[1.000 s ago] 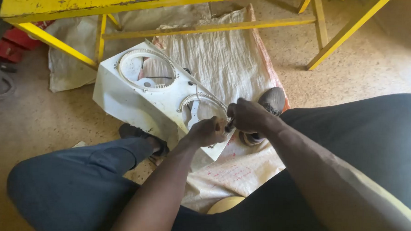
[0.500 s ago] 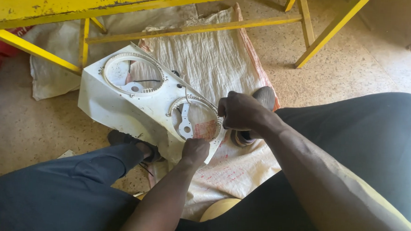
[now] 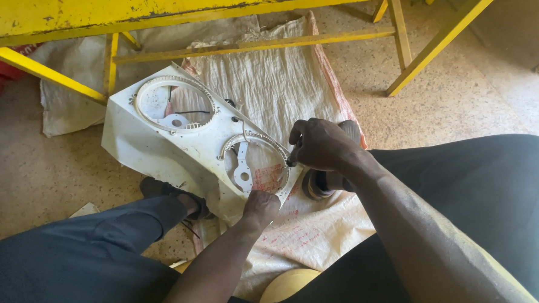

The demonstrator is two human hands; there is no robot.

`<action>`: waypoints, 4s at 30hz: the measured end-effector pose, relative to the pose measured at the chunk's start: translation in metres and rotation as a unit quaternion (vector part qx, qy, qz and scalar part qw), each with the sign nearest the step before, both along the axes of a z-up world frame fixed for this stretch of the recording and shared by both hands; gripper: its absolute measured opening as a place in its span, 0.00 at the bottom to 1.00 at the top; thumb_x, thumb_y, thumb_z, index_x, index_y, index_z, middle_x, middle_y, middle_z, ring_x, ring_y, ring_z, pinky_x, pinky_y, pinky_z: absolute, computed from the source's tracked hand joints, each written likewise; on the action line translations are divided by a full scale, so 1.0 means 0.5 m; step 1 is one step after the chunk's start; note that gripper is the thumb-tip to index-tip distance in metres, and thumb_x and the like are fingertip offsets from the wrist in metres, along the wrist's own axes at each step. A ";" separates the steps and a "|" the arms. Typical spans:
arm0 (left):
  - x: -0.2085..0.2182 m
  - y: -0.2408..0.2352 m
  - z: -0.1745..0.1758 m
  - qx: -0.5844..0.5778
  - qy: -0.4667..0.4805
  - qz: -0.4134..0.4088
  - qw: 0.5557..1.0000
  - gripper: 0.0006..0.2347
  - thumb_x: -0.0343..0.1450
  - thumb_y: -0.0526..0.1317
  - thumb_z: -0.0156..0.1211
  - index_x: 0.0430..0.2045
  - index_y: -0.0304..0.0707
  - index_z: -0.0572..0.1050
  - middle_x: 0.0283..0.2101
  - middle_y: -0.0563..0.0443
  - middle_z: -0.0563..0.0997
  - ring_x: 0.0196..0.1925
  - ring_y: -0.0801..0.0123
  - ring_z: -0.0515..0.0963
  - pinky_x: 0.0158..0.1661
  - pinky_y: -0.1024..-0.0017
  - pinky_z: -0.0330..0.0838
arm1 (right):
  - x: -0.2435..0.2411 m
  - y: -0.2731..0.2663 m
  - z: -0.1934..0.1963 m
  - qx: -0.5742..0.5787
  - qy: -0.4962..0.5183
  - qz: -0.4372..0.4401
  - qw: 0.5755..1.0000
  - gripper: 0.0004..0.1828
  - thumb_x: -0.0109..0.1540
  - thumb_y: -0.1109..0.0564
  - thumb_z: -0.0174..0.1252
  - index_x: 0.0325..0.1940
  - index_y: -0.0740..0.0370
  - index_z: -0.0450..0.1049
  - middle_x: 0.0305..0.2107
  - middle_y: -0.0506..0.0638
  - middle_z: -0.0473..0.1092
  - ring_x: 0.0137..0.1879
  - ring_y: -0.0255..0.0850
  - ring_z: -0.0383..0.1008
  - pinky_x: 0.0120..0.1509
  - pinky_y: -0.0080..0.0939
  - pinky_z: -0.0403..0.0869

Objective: Removing screws from a white plastic appliance housing using a manual screwdriver while sitting on the floor.

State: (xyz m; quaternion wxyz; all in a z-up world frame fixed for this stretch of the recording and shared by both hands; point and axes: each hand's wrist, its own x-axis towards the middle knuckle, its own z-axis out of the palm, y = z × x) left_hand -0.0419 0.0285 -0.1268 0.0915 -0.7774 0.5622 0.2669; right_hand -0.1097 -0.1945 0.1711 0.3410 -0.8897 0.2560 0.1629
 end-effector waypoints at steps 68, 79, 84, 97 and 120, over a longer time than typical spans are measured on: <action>0.114 -0.028 -0.074 0.201 0.227 0.146 0.942 0.27 0.65 0.37 0.68 0.62 0.47 0.77 0.62 0.37 0.79 0.67 0.42 0.76 0.62 0.47 0.71 | -0.038 -0.037 -0.151 -0.165 0.001 0.481 0.861 0.07 0.64 0.56 0.64 0.45 0.47 0.83 0.42 0.43 0.80 0.46 0.41 0.80 0.60 0.45 0.80; 0.098 -0.016 0.091 0.079 0.163 0.021 0.983 0.06 0.73 0.39 0.58 0.34 0.49 0.84 0.43 0.50 0.87 0.53 0.51 0.86 0.61 0.49 0.72 | 0.039 -0.063 -0.091 -0.089 0.116 0.047 0.988 0.32 0.64 0.26 0.51 0.51 0.48 0.85 0.41 0.57 0.83 0.59 0.55 0.82 0.67 0.54 0.75; 0.079 -0.027 0.092 0.103 0.032 -0.066 0.992 0.07 0.75 0.43 0.61 0.38 0.46 0.84 0.43 0.47 0.84 0.49 0.55 0.83 0.59 0.46 0.69 | 0.050 -0.082 -0.098 -0.027 -0.013 -0.073 0.997 0.26 0.65 0.37 0.55 0.59 0.52 0.80 0.49 0.62 0.79 0.61 0.62 0.78 0.66 0.60 0.75; 0.294 -0.140 0.188 -0.193 0.117 0.266 0.937 0.13 0.76 0.49 0.51 0.35 0.44 0.80 0.36 0.39 0.87 0.45 0.44 0.87 0.49 0.46 0.80 | 0.265 -0.151 -0.219 -0.047 -0.027 -0.010 0.998 0.17 0.67 0.43 0.50 0.53 0.42 0.81 0.47 0.52 0.76 0.58 0.54 0.80 0.58 0.55 0.79; 0.458 -0.324 0.178 -0.172 0.276 0.170 0.930 0.10 0.76 0.51 0.59 0.50 0.58 0.78 0.47 0.40 0.88 0.56 0.41 0.85 0.58 0.48 0.77 | 0.343 -0.155 -0.179 -0.097 -0.023 -0.083 0.992 0.16 0.74 0.49 0.46 0.51 0.48 0.80 0.46 0.57 0.74 0.48 0.55 0.79 0.47 0.49 0.76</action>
